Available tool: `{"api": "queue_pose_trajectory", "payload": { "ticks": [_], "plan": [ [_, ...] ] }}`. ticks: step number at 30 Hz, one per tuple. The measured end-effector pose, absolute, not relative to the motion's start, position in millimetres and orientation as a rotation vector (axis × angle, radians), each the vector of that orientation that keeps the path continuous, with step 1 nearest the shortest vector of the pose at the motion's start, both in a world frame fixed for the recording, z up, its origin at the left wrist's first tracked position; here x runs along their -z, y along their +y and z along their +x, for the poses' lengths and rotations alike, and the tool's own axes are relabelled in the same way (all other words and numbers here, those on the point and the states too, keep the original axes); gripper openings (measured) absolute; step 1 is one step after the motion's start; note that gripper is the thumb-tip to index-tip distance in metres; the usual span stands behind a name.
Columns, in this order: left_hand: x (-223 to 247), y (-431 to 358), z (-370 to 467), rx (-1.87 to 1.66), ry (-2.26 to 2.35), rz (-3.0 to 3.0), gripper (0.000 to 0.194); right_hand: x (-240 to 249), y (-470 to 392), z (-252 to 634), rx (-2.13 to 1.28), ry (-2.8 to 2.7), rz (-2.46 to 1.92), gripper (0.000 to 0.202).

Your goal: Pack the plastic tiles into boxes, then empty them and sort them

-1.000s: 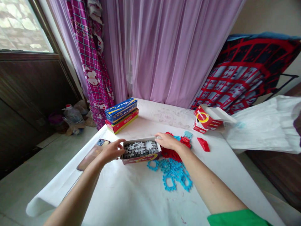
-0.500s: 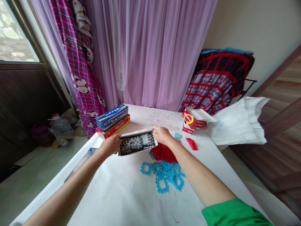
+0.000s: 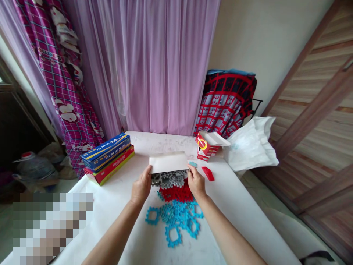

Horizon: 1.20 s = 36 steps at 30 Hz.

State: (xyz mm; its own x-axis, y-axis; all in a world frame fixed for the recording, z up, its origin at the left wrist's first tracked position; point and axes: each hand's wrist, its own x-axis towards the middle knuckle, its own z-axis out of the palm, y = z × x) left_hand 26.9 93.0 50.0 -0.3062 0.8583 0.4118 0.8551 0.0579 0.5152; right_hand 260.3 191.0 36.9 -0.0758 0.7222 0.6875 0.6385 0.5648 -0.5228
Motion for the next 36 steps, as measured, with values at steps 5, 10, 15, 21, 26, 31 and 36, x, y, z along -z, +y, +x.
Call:
{"api": "queue_pose_trajectory", "payload": {
  "ticks": [5, 10, 15, 21, 26, 31, 36],
  "plan": [
    [-46.6, 99.6, 20.9, -1.072, 2.227, 1.935, 0.042, -46.5, 185.8, 270.0, -0.188, -1.859, -1.298, 0.033],
    [-51.4, 93.6, 22.6, -1.082, 2.190, 2.001, 0.043, -70.6, 171.6, 276.0, -0.400, -1.940, -1.472, 0.040],
    [-50.1, 100.7, 31.0, -1.123, 2.196, 1.988, 0.045, -70.7, 177.6, 269.7, -0.663, -1.747, -1.344, 0.032],
    [-44.9, 99.1, 33.6, -1.209, 2.203, 1.970, 0.045, -61.0, 174.6, 264.2, -0.670, -1.512, -1.199, 0.025],
    [-42.8, 82.7, 28.1, -1.258, 2.237, 1.928, 0.044, -55.3, 166.6, 258.8, -0.690, -1.523, -1.103, 0.026],
    [-58.1, 96.3, 17.9, -1.281, 2.265, 1.915, 0.044, -67.5, 181.4, 246.5, -0.703, -1.565, -1.088, 0.023],
    [-46.2, 73.3, 15.0, -1.327, 2.284, 1.880, 0.046, -67.4, 155.7, 247.1, -0.558, -1.649, -1.071, 0.023]
  ]
}}
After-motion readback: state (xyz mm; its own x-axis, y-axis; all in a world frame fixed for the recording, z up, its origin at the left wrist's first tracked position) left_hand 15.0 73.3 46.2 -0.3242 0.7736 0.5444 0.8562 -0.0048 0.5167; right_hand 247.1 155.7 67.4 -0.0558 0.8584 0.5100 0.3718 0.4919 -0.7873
